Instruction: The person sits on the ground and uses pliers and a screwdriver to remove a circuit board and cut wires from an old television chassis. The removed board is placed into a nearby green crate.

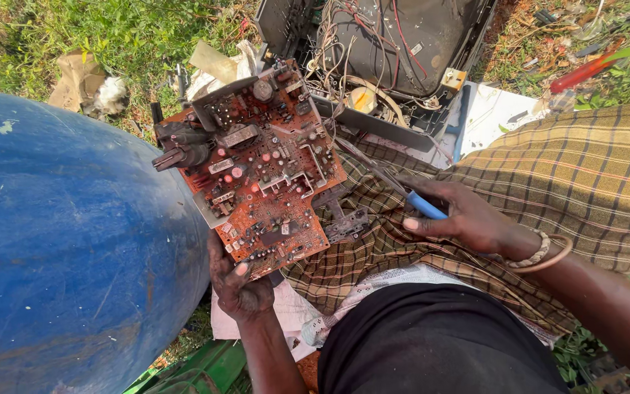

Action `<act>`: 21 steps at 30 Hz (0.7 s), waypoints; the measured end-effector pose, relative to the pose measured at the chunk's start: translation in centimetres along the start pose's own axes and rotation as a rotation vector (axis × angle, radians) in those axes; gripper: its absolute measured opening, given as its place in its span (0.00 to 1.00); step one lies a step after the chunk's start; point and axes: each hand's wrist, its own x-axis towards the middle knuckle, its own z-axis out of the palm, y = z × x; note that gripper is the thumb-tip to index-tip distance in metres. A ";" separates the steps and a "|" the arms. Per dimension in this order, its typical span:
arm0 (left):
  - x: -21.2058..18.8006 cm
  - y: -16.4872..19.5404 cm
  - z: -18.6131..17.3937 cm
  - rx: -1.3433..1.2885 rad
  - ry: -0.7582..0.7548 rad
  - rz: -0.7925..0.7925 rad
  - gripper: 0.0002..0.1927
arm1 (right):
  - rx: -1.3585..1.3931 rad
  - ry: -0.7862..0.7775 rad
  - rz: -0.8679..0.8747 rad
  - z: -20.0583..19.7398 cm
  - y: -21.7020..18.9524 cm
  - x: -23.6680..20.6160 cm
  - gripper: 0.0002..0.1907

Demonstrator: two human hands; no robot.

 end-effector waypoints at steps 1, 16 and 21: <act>0.0 0.0 0.0 0.007 -0.001 -0.008 0.53 | 0.005 -0.003 0.031 0.1 0.1 0.3 0.50; -0.3 -0.2 0.0 -0.103 -0.079 -0.070 0.54 | 0.225 0.268 -0.021 1.1 3.4 2.4 0.46; -0.2 0.4 0.4 -0.085 -0.068 -0.050 0.54 | 0.132 0.175 -0.096 0.2 5.0 1.7 0.51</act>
